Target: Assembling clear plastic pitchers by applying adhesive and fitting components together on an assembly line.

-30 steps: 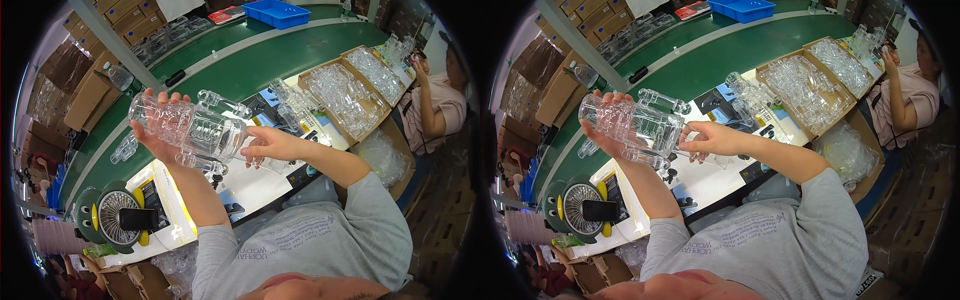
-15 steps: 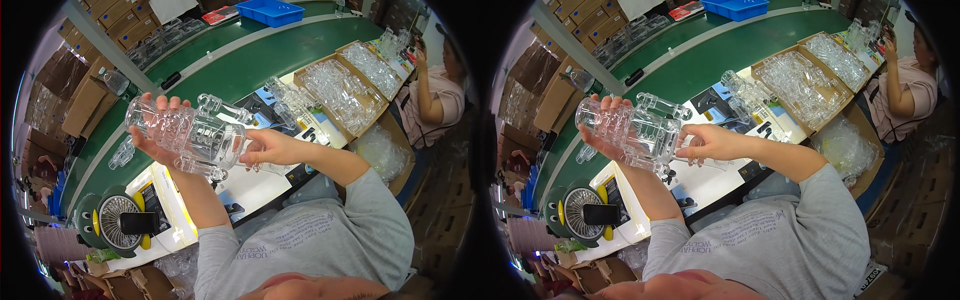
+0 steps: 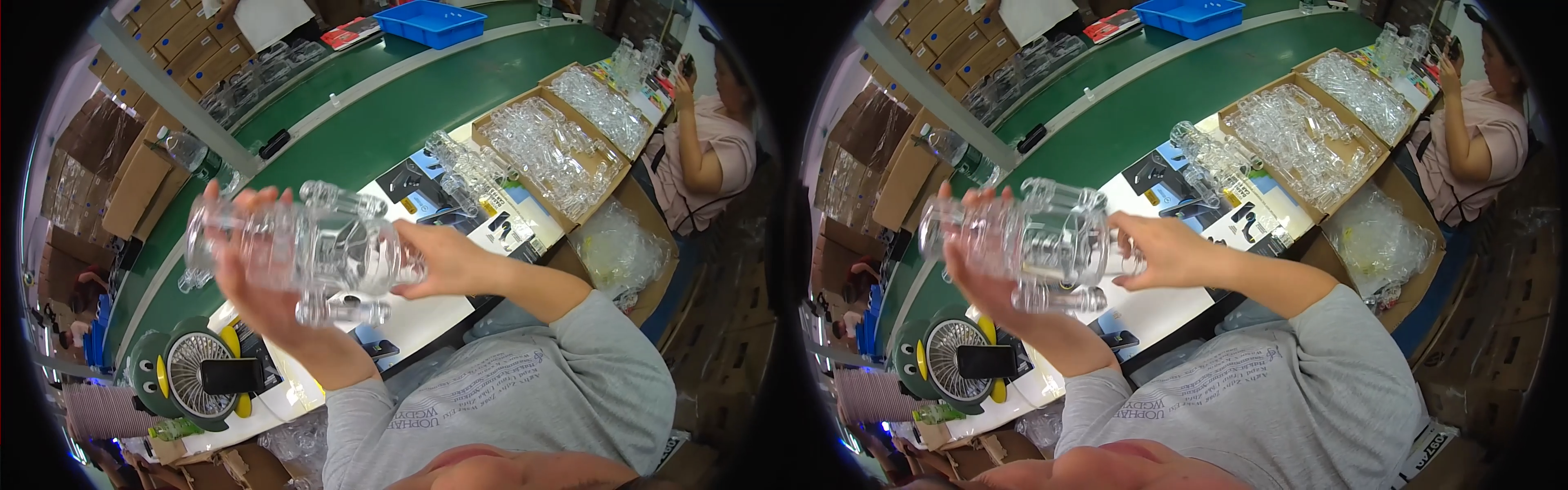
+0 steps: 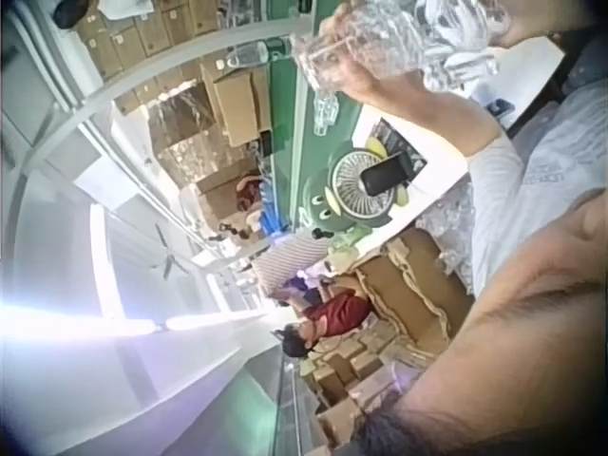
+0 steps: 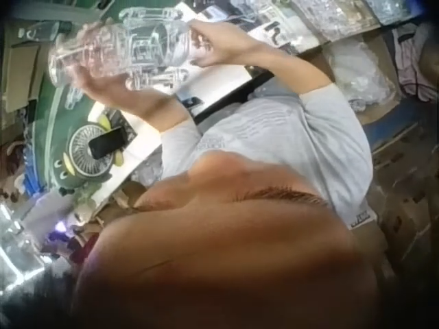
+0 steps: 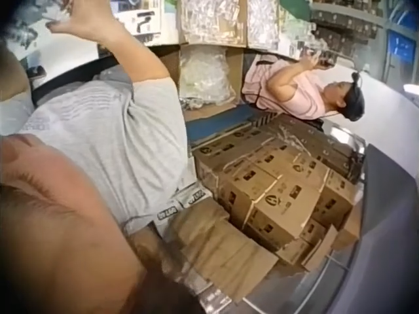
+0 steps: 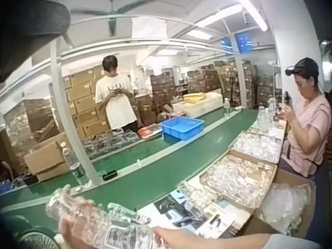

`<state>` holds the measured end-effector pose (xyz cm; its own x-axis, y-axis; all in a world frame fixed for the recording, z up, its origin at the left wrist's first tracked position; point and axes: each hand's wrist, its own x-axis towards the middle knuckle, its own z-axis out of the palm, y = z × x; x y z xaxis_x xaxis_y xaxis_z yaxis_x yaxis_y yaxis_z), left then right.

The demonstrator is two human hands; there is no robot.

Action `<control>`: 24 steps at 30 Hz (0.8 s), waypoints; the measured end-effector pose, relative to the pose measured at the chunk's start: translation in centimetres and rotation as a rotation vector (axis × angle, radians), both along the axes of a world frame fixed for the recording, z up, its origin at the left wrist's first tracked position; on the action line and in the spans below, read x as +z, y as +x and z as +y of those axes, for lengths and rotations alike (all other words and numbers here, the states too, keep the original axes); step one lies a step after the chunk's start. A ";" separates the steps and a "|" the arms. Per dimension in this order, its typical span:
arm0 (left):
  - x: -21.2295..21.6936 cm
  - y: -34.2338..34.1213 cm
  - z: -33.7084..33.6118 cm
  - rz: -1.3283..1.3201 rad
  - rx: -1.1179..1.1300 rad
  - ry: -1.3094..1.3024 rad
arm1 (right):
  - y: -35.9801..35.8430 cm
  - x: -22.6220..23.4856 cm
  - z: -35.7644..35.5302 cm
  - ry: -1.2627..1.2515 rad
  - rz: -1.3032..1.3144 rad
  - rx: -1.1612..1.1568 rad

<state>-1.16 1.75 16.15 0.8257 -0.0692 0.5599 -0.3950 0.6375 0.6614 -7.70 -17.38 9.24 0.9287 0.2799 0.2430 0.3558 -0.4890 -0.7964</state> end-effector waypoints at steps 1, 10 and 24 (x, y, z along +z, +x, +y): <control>0.0 -0.5 0.7 -0.097 -0.034 0.051 | -0.6 0.0 0.3 -0.018 -0.030 0.003; 4.1 -0.4 6.7 -0.680 -1.028 0.446 | -4.2 -1.4 3.4 0.149 -0.379 0.151; 3.0 -8.5 4.2 -0.443 -0.189 0.455 | -4.9 -0.6 1.4 0.118 -0.168 0.289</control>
<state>-9.69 5.92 19.13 0.4743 -0.5003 0.7244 -0.6001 0.4183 0.6818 -12.56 -16.03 8.67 0.7599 0.4858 0.4319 0.5965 -0.2570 -0.7604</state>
